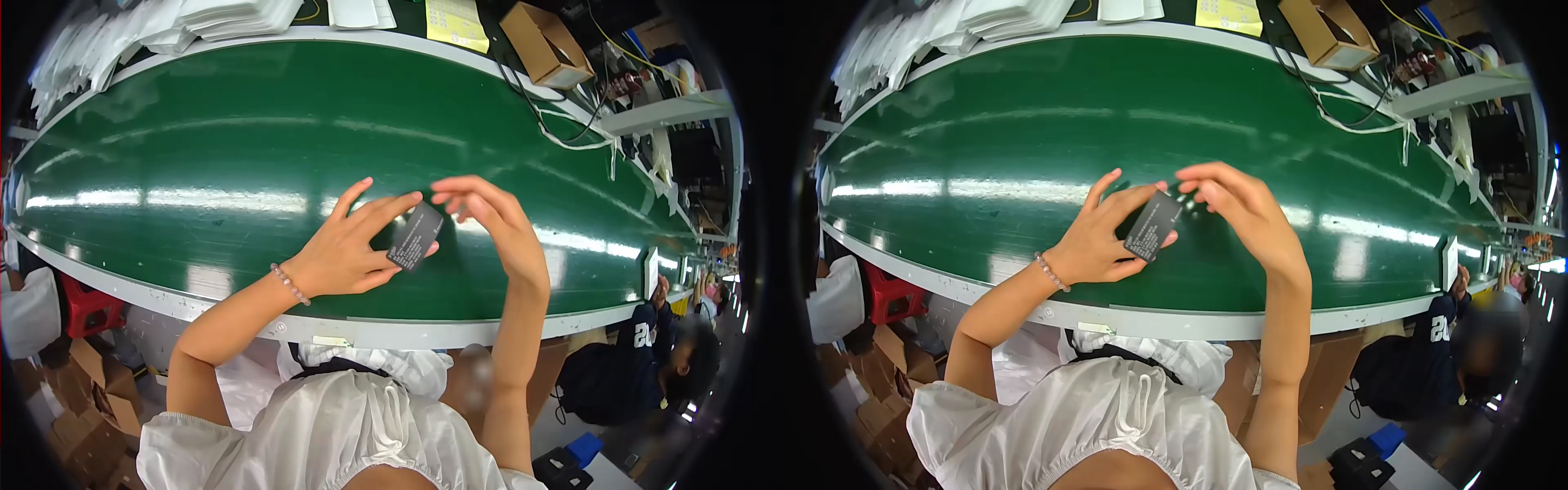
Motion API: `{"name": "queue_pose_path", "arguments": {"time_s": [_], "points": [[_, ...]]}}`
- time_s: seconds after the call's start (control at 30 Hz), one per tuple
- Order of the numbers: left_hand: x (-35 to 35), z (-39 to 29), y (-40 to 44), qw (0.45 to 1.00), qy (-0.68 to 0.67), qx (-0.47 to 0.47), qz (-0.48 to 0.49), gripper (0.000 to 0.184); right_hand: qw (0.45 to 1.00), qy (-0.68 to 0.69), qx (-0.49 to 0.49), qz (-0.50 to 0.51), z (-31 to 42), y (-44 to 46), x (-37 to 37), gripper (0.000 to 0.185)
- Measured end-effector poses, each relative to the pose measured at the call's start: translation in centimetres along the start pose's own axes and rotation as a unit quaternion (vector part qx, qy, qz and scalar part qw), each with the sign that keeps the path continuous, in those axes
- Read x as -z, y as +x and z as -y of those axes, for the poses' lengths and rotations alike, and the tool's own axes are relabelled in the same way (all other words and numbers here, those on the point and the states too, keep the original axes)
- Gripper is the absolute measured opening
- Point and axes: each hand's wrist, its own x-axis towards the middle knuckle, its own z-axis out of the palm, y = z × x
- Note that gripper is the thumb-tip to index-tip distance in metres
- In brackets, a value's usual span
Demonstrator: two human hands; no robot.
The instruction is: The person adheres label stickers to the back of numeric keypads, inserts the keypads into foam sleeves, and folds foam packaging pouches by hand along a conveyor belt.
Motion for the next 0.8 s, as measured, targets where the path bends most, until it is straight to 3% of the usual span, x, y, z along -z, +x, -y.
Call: {"name": "queue_pose_path", "arguments": {"time_s": [0.1,0.37,0.8], "points": [[-0.3,0.2,-0.2,0.999,0.034,-0.004,-0.007,0.033,0.998,0.032,-0.002,0.055,-0.1,2.4,-0.3,0.023],[-0.5,0.3,-0.4,0.999,0.044,-0.007,0.010,0.036,0.993,0.091,-0.058,0.054,-1.5,1.4,0.7,0.014],[-1.3,1.0,-0.8,0.999,0.025,-0.022,-0.022,0.038,0.999,-0.025,-0.010,0.020,-2.4,0.8,1.7,0.013]]}}
